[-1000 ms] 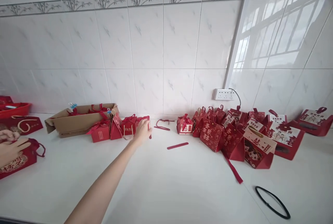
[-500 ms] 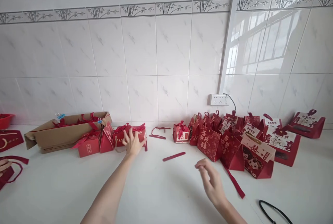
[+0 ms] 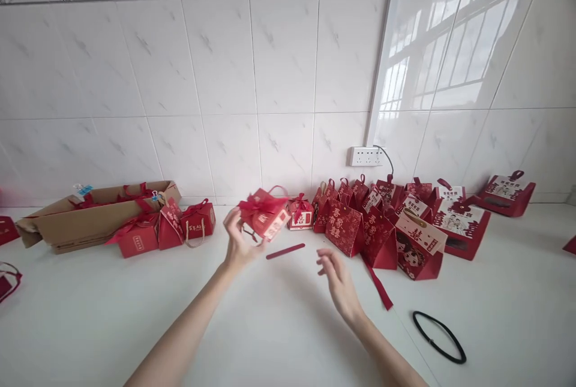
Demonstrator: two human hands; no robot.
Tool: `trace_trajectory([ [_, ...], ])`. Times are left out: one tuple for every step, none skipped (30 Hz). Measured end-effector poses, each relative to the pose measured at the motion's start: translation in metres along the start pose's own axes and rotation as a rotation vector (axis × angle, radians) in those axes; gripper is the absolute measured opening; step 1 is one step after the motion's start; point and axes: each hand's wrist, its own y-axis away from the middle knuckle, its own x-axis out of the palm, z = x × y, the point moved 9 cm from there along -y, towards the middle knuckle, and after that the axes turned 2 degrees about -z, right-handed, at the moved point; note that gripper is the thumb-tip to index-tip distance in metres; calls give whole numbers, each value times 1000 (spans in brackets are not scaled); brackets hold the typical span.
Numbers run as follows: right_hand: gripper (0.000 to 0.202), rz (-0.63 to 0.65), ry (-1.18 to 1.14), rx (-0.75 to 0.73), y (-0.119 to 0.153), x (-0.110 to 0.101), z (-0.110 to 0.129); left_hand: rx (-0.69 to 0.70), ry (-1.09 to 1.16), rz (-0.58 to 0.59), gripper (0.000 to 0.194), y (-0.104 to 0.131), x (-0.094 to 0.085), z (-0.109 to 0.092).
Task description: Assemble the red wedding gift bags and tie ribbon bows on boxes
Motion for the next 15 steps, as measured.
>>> trace_trajectory([
  [42,-50,-102,48,-3,-6,-4,64,96,7,93,7,3,-23],
  [45,-96,-201,89,-5,-11,-9,104,169,18,94,14,6,-44],
  [48,-121,-287,113,-6,-15,-12,125,229,59,95,23,11,-61],
  [51,-131,-350,126,-6,-18,-14,147,272,132,95,32,19,-77],
  [54,-111,-383,134,-6,-19,-16,166,306,226,94,42,29,-90],
  [57,-73,-386,141,-6,-18,-16,180,331,336,94,53,39,-99],
  [59,-28,-371,153,-5,-16,-17,186,352,440,94,63,48,-105],
  [61,14,-340,181,-4,-14,-20,169,372,519,93,71,55,-106],
  [62,51,-296,227,-3,-13,-24,129,392,562,92,77,59,-102],
  [62,76,-247,283,-3,-12,-30,65,413,569,91,80,61,-95],
  [62,100,-193,327,-4,-11,-34,-20,435,546,89,80,61,-86],
  [62,112,-131,351,-6,-11,-37,-130,467,505,86,80,60,-74],
  [62,124,-64,351,-11,-11,-37,-254,504,461,82,80,58,-62],
  [61,131,-7,329,-17,-10,-35,-373,540,421,77,81,58,-51],
  [60,135,32,290,-24,-9,-31,-476,573,391,72,83,57,-42],
])
